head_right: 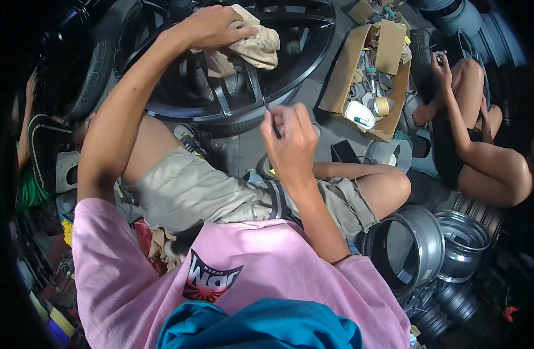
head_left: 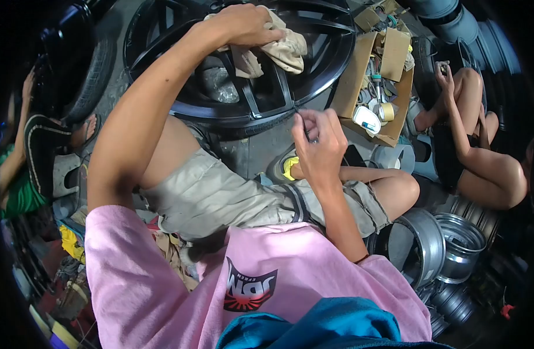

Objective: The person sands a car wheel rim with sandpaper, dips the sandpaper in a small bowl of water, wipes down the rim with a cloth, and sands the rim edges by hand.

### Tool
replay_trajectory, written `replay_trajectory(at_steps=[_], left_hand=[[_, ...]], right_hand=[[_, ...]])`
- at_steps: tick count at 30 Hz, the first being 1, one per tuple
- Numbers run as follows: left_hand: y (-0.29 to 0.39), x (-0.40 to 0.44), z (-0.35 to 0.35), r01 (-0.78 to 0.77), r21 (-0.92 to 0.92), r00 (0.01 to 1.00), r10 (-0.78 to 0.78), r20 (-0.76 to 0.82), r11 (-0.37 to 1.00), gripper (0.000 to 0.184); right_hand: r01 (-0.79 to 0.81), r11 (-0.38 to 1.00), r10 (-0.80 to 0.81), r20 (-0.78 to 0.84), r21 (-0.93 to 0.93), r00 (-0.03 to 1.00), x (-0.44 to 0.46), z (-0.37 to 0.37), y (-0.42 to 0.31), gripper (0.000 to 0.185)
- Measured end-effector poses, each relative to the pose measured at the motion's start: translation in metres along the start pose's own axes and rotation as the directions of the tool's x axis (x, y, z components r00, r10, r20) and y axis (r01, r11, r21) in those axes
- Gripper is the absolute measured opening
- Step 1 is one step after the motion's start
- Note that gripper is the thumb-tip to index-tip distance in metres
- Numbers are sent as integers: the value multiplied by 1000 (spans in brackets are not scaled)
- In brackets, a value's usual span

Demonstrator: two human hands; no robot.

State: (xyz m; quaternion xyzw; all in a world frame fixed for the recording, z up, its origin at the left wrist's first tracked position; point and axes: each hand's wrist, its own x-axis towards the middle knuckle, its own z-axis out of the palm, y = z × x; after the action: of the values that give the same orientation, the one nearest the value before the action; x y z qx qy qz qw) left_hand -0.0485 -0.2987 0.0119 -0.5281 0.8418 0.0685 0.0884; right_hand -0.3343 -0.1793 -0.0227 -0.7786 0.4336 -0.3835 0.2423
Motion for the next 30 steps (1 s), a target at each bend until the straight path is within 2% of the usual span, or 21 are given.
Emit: replay_trajectory(at_steps=[1,3,5,7,8,9,11,15,17,18,19,21,22,24,25,27,28,30], left_hand=[[3,-1,0,-3,-9,1000,3,2,1000,48],[9,3,0,242,-193,963,-259,-70,951,40],[1,7,11,182,-177,971,-205,-124,967,40],[-9,10,16,-40,43,995,44,-87,998,50],[-11,13,21,7,-41,996,-11,-94,999,52],[-7,10,17,13,-39,995,-17,-97,999,52],[8,0,6,261,-330,935,-323,-149,907,66],[6,1,8,243,-331,939,-306,-154,912,77],[7,5,12,236,-321,947,-291,-137,917,75],[5,6,12,245,-305,948,-294,-126,920,73],[4,5,11,258,-288,947,-300,-112,922,70],[5,5,9,252,-277,954,-287,-91,927,70],[6,4,8,251,-290,955,-285,-81,924,69],[9,1,5,241,-328,957,-279,-74,913,70],[12,0,3,236,-322,958,-275,-79,917,70],[14,-2,3,234,-328,956,-279,-96,915,70],[13,0,10,201,-341,941,-277,-194,918,80],[13,2,10,213,-329,945,-280,-171,920,78]], right_hand=[[-33,999,33,18,6,999,-6,-4,1,8],[-18,1000,18,-10,-2,1000,-6,-8,2,8],[14,999,-11,-55,46,998,3,-3,0,9],[18,999,-17,-41,43,999,17,9,0,8],[24,999,-23,-16,38,1000,22,12,0,8],[31,999,-30,-16,40,999,23,12,-1,8],[23,1000,-23,-7,18,1000,23,13,-2,9],[-7,1000,7,4,25,1000,-15,1,10,10],[-65,998,66,151,-9,986,-39,1,29,11],[-141,990,134,182,26,974,-49,4,36,10],[-145,989,137,175,33,975,-57,10,48,10],[-101,989,125,260,-104,957,-70,21,74,10],[-100,990,122,250,-101,961,-74,28,86,10],[-206,975,223,320,-87,921,-83,38,109,11],[-204,975,221,311,-86,924,-86,41,115,11],[-353,933,352,366,-67,861,-89,44,122,13],[-355,933,353,360,-64,863,-89,44,122,13],[-386,922,335,435,34,836,-94,45,121,15]])
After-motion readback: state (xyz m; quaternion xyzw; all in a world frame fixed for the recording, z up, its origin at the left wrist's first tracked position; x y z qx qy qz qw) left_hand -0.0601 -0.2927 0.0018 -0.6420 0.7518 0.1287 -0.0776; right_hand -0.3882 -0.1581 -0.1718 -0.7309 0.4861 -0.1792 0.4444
